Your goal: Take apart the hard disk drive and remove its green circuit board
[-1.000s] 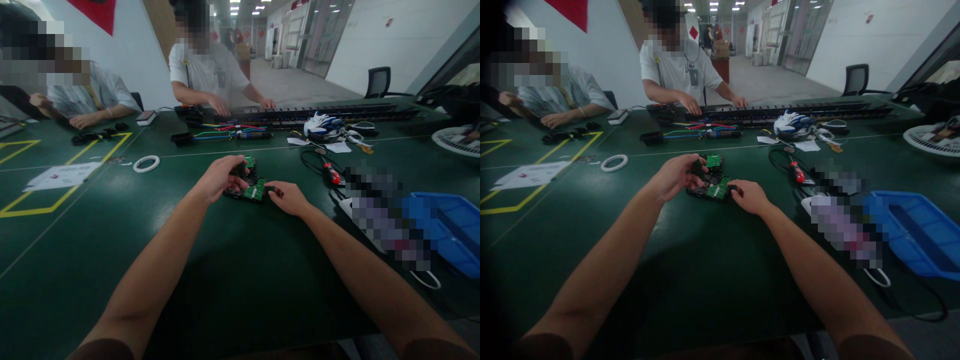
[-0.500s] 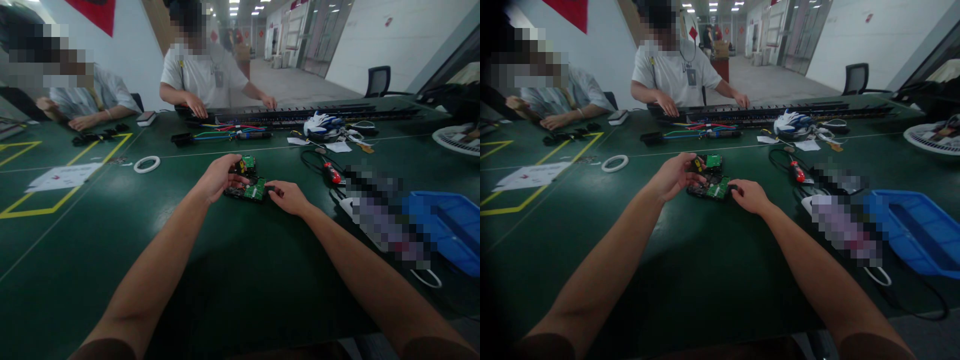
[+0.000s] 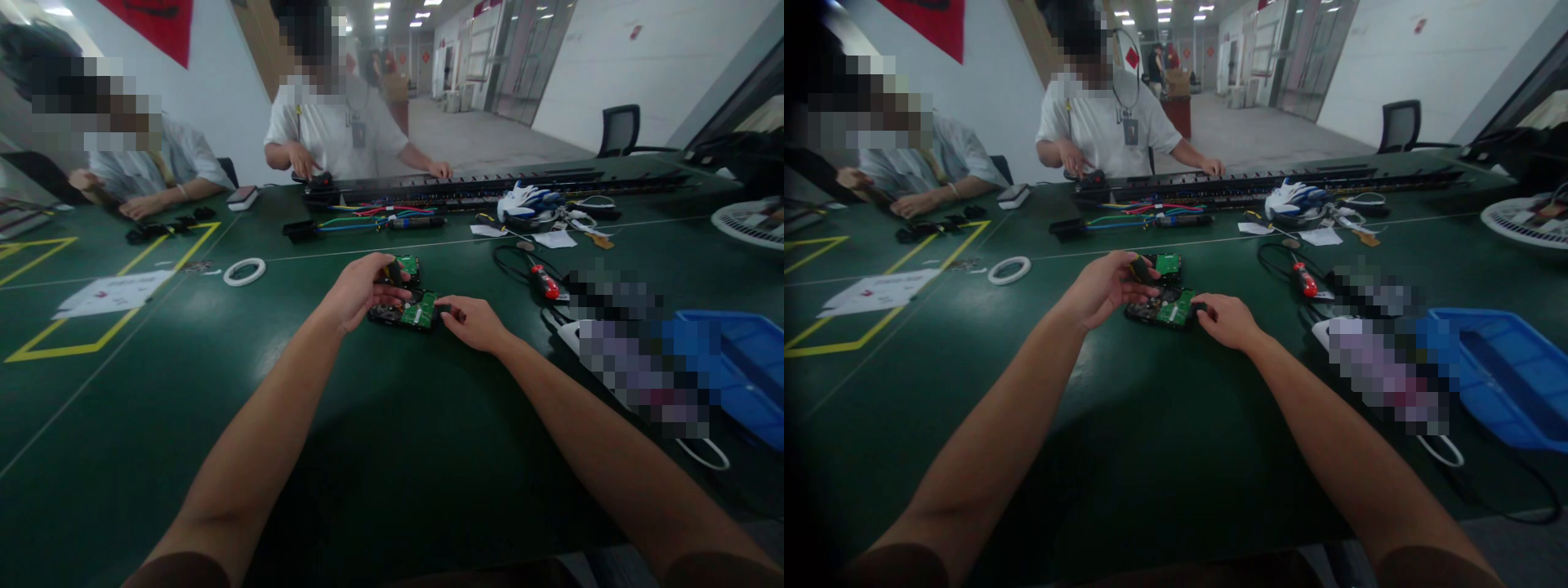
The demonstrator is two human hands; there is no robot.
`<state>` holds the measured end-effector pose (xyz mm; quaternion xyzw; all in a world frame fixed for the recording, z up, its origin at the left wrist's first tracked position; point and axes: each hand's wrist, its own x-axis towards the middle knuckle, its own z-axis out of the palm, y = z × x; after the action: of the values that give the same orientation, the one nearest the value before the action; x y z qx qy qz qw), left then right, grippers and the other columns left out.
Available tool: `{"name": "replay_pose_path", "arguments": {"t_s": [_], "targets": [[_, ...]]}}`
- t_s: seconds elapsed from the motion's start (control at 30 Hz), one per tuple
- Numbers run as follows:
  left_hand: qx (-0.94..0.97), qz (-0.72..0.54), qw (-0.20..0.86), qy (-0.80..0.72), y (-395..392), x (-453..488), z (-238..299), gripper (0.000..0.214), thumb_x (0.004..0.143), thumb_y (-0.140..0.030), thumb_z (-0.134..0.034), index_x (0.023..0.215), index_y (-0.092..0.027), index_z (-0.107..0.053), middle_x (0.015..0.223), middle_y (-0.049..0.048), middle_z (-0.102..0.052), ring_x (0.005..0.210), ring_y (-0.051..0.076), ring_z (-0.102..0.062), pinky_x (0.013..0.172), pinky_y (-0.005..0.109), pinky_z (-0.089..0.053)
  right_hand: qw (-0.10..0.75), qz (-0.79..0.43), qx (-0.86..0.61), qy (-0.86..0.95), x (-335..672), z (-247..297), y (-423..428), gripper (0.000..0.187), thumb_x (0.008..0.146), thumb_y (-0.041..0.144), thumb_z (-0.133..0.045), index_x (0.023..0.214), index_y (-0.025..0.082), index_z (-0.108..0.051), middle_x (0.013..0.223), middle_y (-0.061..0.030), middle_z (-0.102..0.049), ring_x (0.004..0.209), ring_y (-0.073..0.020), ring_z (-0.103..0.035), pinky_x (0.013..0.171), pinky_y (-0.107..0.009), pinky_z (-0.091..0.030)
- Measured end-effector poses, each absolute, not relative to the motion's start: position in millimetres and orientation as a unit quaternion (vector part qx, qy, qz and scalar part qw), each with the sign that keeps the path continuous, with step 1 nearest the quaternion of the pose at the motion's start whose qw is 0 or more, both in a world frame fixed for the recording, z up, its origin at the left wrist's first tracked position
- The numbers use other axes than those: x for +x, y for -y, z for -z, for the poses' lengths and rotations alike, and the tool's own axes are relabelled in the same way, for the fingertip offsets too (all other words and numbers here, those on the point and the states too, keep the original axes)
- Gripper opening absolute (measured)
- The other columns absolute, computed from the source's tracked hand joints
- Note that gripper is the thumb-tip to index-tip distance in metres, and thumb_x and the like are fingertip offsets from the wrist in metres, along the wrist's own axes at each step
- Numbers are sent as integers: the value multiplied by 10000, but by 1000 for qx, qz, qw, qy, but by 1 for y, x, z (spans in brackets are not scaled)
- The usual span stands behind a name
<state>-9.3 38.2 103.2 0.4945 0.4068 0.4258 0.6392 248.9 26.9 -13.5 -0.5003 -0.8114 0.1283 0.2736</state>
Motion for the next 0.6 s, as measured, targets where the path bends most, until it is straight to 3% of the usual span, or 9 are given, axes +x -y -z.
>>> {"name": "replay_pose_path", "arguments": {"t_s": [0.23,0.6], "targets": [[486,-431,643,-405,-39,-8,-100,285,951,-378,-543,1029,-124,-648,1028,153,-745,724,184,-728,604,275,-575,282,-130,-498,810,249,16,-28,331,959,304,-609,1277,271,-692,869,-13,-695,715,-168,-588,709,-316,-453],[534,-428,610,-399,-34,-7,-102,265,932,-417,-650,974,-156,-664,981,91,-686,640,141,-691,529,243,-534,285,-125,-498,810,249,16,-27,331,967,305,-602,1284,283,-690,888,-16,-702,711,-166,-593,701,-316,-453]]}}
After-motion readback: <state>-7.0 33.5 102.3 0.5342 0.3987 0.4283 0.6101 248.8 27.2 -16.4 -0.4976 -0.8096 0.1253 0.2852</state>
